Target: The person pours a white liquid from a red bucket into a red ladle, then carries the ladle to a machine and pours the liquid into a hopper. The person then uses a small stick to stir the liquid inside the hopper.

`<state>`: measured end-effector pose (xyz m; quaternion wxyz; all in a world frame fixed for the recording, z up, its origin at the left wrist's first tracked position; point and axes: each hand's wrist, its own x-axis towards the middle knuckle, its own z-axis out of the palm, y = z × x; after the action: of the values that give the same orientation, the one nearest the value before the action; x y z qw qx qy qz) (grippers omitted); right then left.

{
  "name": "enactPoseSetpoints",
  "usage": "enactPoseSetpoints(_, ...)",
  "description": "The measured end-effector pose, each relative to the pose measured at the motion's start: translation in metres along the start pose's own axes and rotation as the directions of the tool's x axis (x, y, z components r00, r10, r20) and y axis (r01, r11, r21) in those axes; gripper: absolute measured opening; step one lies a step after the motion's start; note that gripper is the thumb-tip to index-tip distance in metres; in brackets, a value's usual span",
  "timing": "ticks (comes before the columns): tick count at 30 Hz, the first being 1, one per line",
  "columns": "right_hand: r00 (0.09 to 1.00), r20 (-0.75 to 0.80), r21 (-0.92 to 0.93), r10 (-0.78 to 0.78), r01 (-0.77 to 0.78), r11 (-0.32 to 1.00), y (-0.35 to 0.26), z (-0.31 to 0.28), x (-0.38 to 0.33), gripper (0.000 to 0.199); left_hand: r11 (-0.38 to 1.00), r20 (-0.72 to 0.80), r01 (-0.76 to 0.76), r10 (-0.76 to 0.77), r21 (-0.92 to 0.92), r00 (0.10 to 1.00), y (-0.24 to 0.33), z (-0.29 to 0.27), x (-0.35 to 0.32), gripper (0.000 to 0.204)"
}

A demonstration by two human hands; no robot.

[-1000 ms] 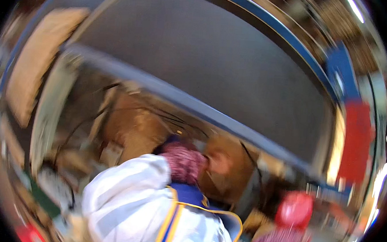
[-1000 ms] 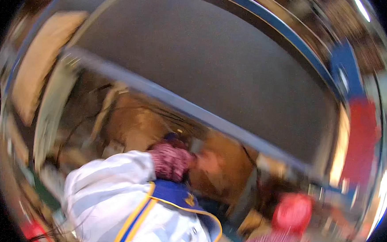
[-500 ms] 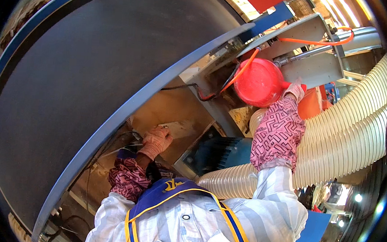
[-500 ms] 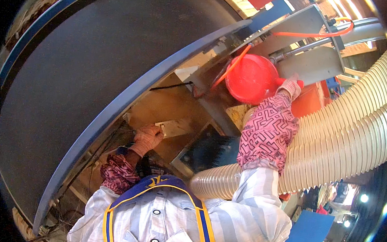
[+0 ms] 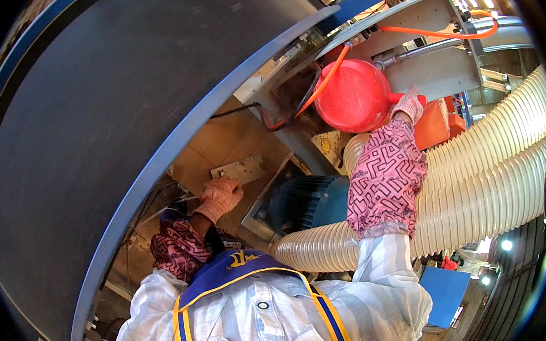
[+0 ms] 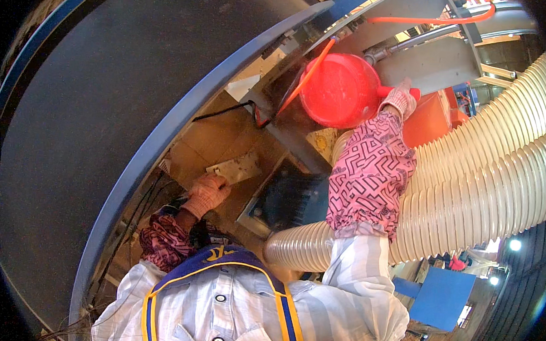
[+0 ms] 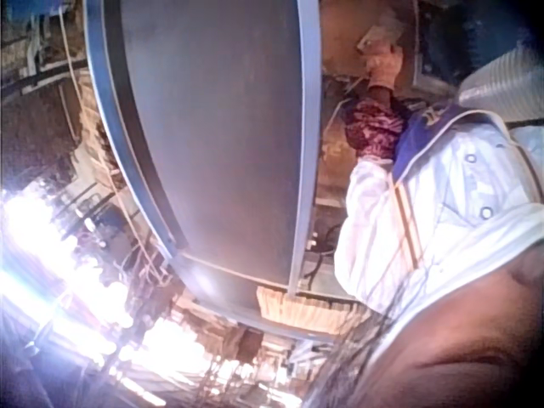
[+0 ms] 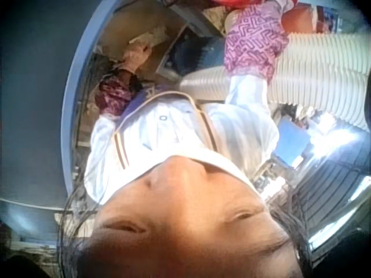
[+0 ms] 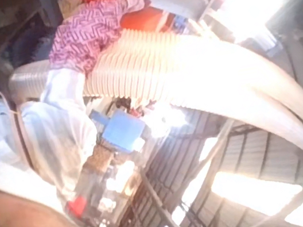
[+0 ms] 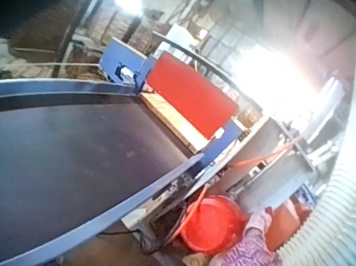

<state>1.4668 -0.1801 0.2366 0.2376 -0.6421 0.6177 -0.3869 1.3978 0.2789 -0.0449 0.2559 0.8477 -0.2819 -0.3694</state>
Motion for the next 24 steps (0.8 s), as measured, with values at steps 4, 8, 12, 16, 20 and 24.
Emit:
enactPoseSetpoints(4, 0.999, -0.041, 0.064, -0.021, 0.024, 0.998, 0.002, 0.004, 0.015, 0.077, 0.998, -0.026, -0.058, 0.059, 0.037, 0.998, -0.006, 0.008, 0.010, 0.039)
enactPoseSetpoints(8, 0.997, -0.041, 0.056, -0.062, 0.065, 0.996, 0.007, 0.004, 0.003, 0.078, 0.999, -0.043, -0.022, 0.023, 0.027, 0.999, -0.010, 0.011, 0.009, 0.040)
enactPoseSetpoints(12, 0.999, -0.033, -0.009, -0.031, 0.031, 0.999, 0.000, -0.003, -0.006, 0.078, 0.999, -0.049, 0.005, -0.003, 0.040, 0.999, -0.009, 0.006, 0.006, 0.041)
enactPoseSetpoints(16, 0.999, -0.022, 0.027, -0.046, 0.047, 0.999, 0.008, 0.004, 0.015, 0.077, 0.997, -0.059, 0.024, -0.020, 0.069, 0.998, -0.004, 0.000, 0.003, 0.042)
enactPoseSetpoints(20, 1.000, -0.019, -0.048, 0.008, -0.009, 0.999, 0.001, 0.002, 0.008, 0.077, 0.998, -0.051, 0.046, -0.043, 0.053, 0.998, -0.002, -0.006, -0.002, 0.041)
enactPoseSetpoints(24, 0.997, -0.037, 0.060, -0.069, 0.071, 0.996, 0.013, 0.011, 0.033, 0.074, 1.000, -0.080, 0.011, -0.011, -0.001, 0.997, -0.011, 0.000, 0.003, 0.039)
